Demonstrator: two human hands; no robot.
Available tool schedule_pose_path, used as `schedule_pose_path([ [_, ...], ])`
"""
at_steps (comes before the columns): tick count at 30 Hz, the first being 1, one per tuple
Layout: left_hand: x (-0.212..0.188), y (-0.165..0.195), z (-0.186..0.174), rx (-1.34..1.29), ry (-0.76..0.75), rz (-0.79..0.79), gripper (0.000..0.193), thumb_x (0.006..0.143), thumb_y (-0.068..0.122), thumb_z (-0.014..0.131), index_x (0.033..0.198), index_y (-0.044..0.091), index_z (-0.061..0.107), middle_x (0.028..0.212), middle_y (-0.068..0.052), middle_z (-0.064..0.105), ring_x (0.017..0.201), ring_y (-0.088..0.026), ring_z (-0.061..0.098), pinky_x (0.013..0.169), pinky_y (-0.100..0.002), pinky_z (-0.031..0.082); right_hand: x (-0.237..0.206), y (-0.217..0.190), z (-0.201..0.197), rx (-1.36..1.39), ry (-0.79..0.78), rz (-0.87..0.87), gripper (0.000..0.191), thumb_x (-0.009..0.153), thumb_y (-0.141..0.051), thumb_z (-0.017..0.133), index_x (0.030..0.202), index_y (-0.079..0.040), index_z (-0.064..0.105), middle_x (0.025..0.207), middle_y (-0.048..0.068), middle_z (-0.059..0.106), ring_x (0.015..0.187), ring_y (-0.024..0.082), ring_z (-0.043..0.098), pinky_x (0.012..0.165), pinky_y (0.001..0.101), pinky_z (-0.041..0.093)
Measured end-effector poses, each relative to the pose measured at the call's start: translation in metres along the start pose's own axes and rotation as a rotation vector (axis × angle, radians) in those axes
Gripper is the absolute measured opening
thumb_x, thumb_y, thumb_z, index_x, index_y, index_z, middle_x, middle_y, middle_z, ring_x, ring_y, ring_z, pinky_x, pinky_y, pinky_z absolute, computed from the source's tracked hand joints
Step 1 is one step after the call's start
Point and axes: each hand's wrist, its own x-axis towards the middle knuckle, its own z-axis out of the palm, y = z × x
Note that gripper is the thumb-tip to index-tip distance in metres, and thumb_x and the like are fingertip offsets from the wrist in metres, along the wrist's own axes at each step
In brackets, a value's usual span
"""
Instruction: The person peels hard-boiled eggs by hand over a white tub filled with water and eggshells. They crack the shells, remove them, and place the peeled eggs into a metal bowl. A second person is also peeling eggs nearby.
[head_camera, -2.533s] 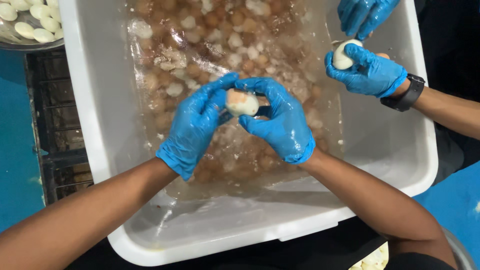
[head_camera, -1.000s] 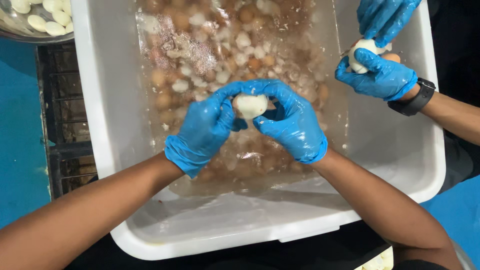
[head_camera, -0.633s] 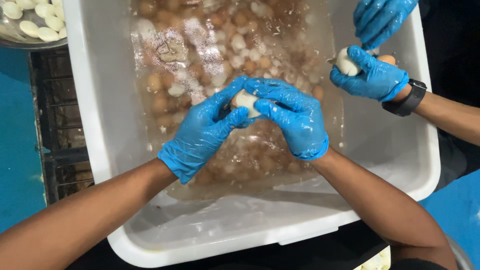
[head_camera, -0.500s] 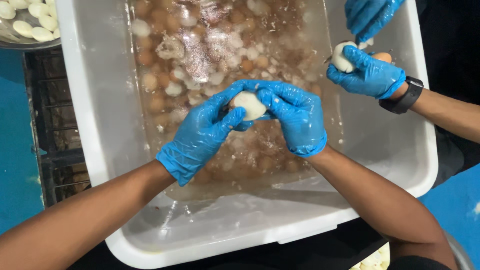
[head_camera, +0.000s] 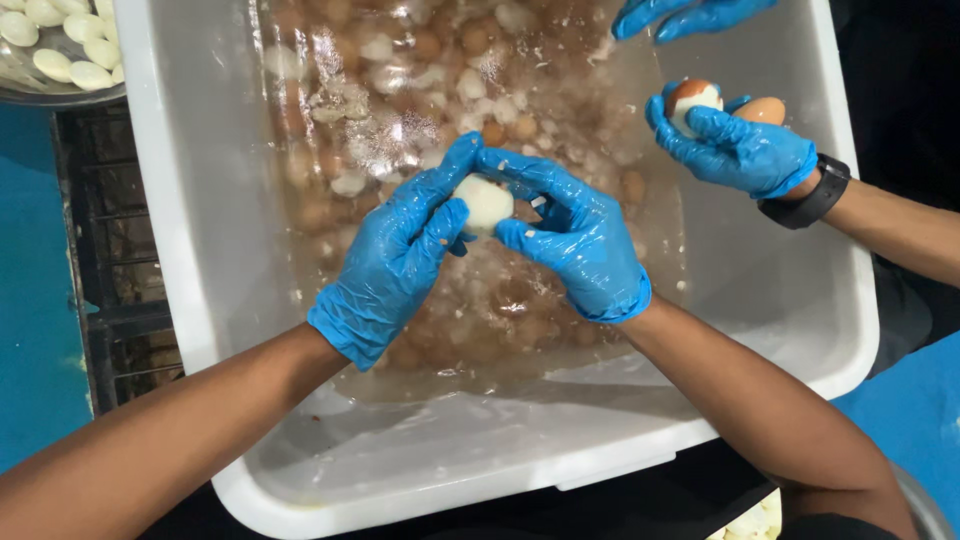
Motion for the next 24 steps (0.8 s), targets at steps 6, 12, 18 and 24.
schedule_pose_path([
  [6,0.000,-0.040,0.000,0.382,-0.045,-0.073,0.066,0.109,0.024,0.057,0.164,0.003,0.028,0.137,-0.020,0.064,0.114,-0.030,0.073,0.093,-0.039,0.057,0.004,0.038,-0.001,-0.197,-0.092,0.048,0.057,0.086,0.000,0.077,0.140,-0.007,0.058,0.136,0.007,0.063,0.121,0.018,0.066,0.100,0.0327,0.061],
  [12,-0.012,-0.064,-0.003,1.161,-0.456,-0.356,0.078,0.095,0.042,0.061,0.146,-0.010,0.034,0.146,-0.040,0.041,0.105,-0.049,0.065,0.084,-0.053,0.056,0.015,0.182,-0.019,-0.418,-0.113,0.609,0.044,0.090,0.000,0.064,0.133,-0.007,0.072,0.123,0.022,0.072,0.099,0.028,0.071,0.082,0.0417,0.058],
  [18,-0.010,-0.060,0.004,1.428,-0.677,-0.461,0.071,0.097,0.050,0.060,0.135,-0.008,0.049,0.140,-0.034,0.049,0.106,-0.045,0.067,0.083,-0.057,0.056,-0.015,0.228,-0.015,-0.838,-0.499,0.603,0.059,0.073,-0.010,0.081,0.130,-0.011,0.066,0.114,0.015,0.070,0.098,0.028,0.068,0.081,0.0378,0.058],
  [24,-0.002,-0.051,0.001,1.206,-0.285,-0.333,0.042,0.090,0.034,0.068,0.114,0.000,0.062,0.110,-0.023,0.069,0.096,-0.039,0.071,0.076,-0.052,0.057,0.021,0.160,-0.005,-0.217,-0.315,0.619,0.038,0.087,-0.016,0.076,0.124,-0.010,0.066,0.100,0.009,0.075,0.085,0.019,0.073,0.065,0.0325,0.064],
])
